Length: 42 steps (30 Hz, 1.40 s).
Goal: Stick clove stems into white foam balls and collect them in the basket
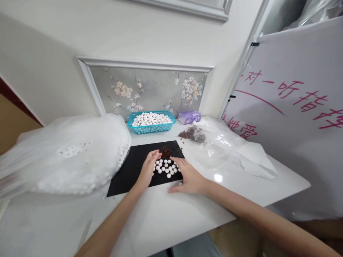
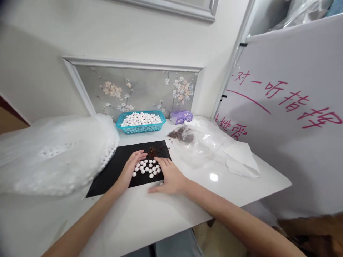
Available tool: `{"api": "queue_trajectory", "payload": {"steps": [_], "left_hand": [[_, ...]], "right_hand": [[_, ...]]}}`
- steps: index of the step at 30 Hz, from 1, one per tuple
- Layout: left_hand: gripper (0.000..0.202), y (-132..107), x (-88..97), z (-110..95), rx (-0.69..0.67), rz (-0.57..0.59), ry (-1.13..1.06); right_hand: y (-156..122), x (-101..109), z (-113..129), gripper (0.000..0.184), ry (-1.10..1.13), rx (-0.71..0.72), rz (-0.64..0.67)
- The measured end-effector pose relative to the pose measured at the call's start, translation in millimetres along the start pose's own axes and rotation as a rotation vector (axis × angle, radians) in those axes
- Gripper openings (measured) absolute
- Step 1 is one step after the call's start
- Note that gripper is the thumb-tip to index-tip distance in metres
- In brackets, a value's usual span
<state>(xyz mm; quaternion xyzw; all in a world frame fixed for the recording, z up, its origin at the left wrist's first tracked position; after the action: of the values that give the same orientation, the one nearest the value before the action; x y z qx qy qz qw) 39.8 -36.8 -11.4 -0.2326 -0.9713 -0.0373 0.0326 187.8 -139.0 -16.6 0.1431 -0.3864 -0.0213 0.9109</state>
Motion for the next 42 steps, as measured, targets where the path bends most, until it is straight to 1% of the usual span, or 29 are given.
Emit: {"api": "queue_trajectory", "payload": {"steps": [2, 4, 8, 10, 12, 15, 18, 22, 26, 33, 38, 40, 42], "left_hand": [[0.044, -5.7, -5.7, -1.7, 0.000, -0.027, -0.022], [0.043, -9.7, -9.2, -3.0, -0.002, -0.050, -0.040], [0.042, -9.8, -9.1, -1.2, -0.008, -0.097, -0.069], [0.041, -7.4, -7.0, 2.5, -0.012, -0.120, -0.075], [0.039, -4.6, -4.8, 7.4, -0.018, -0.140, -0.070], [0.037, -1.4, -2.6, 14.6, -0.031, -0.156, -0.046], [0.035, -0.9, -1.6, 17.3, -0.035, -0.172, -0.010], [0.034, -3.6, 0.1, 13.7, -0.040, -0.196, 0.049], [0.033, -5.8, 3.0, 10.9, -0.050, -0.209, 0.116], [0.024, -6.6, 0.7, 7.3, -0.097, -0.147, 0.294], [0.021, -2.8, 5.2, -3.8, -0.148, -0.039, 0.439], [0.021, -0.3, 9.5, -8.2, -0.195, 0.028, 0.580], [0.025, 1.8, 13.5, -10.1, -0.230, 0.068, 0.816]], "right_hand": [[-2.3, -2.0, 2.7, 0.109, -0.121, 0.047, 0.003], [-0.3, -4.0, 2.5, 0.106, -0.174, 0.046, 0.000], [10.0, -8.4, 3.3, 0.086, -0.217, 0.104, 0.008], [15.9, -10.4, 5.8, 0.073, -0.243, 0.122, -0.008], [22.0, -12.7, 9.2, 0.064, -0.272, 0.128, -0.023], [31.5, -17.2, 13.6, 0.062, -0.312, 0.136, -0.029], [40.6, -22.7, 15.1, 0.059, -0.360, 0.128, -0.043], [51.7, -29.4, 15.0, 0.044, -0.397, 0.099, -0.050], [61.2, -30.6, 16.7, 0.039, -0.398, 0.095, -0.022], [64.9, -32.5, 19.0, 0.030, -0.372, 0.056, 0.024], [62.5, -36.7, 19.3, 0.026, -0.357, -0.014, 0.010], [61.9, -37.4, 20.7, 0.025, -0.356, -0.037, 0.001], [61.3, -37.1, 22.3, 0.021, -0.355, -0.064, -0.016]]}}
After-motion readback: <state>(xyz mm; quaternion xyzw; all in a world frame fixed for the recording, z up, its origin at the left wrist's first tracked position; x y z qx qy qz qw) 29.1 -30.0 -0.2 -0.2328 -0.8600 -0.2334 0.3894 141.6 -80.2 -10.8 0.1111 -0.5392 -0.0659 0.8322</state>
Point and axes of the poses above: each hand's wrist, its own y-axis towards the middle knuckle, its own x-axis out of the back of the hand, z = x × y, the point moved 2 cm from there along y, towards the middle knuckle, and after that the axes turned 1 degree about x, right-handed, at the moved point
